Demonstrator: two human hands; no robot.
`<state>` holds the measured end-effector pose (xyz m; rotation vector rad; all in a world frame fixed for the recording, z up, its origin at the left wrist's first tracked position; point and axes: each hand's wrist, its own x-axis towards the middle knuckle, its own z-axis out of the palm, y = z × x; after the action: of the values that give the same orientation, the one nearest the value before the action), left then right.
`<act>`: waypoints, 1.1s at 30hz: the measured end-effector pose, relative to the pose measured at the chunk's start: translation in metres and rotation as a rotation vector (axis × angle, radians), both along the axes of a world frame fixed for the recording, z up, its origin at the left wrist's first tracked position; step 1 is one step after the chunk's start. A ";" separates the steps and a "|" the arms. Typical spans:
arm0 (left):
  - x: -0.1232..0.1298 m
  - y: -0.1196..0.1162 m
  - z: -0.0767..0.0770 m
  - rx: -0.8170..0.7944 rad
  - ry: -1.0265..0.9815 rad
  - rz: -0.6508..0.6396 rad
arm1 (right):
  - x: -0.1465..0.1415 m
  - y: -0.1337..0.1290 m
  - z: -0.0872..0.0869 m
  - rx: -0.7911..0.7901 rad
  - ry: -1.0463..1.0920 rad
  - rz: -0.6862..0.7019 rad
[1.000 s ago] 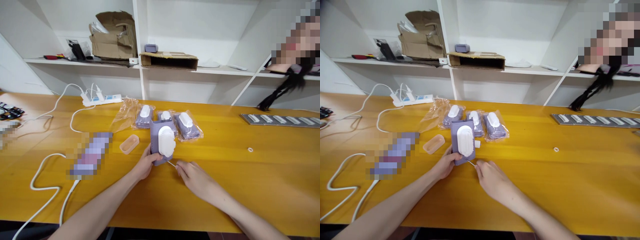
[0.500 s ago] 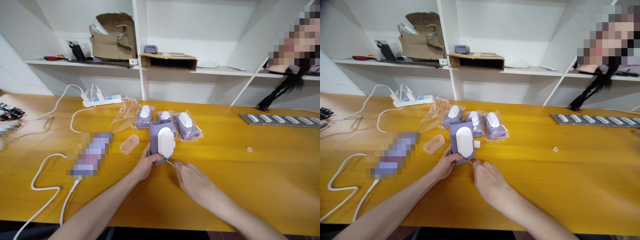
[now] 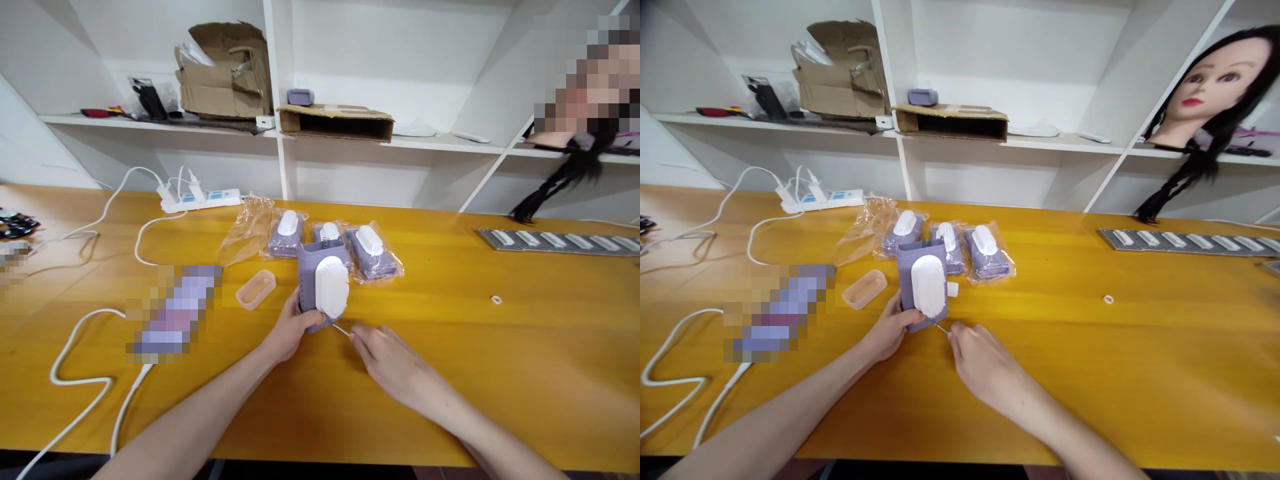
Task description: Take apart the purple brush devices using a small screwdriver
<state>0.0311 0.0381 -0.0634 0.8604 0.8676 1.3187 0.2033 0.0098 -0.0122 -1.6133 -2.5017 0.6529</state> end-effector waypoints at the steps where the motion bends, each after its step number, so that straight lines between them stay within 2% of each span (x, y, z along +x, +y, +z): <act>1: 0.000 0.000 0.000 0.001 0.004 -0.002 | 0.000 0.000 0.000 -0.008 0.001 0.001; 7: 0.000 -0.001 -0.001 0.007 0.022 -0.007 | -0.001 0.001 0.001 -0.041 0.015 -0.009; 14: 0.000 0.000 -0.004 0.014 0.028 0.004 | -0.001 -0.002 -0.003 -0.008 0.017 0.009; 19: 0.001 0.000 -0.003 0.017 0.032 0.010 | -0.002 -0.003 -0.006 0.032 -0.057 -0.003; 26: 0.002 -0.001 -0.001 0.020 0.062 0.028 | -0.011 -0.008 0.003 0.035 -0.193 -0.016; 33: 0.004 -0.003 -0.001 0.105 0.159 0.040 | -0.013 -0.001 0.003 0.025 -0.182 -0.019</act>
<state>0.0346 0.0348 -0.0644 1.0463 0.9495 1.3535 0.1907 0.0088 -0.0089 -1.7593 -2.6034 0.4904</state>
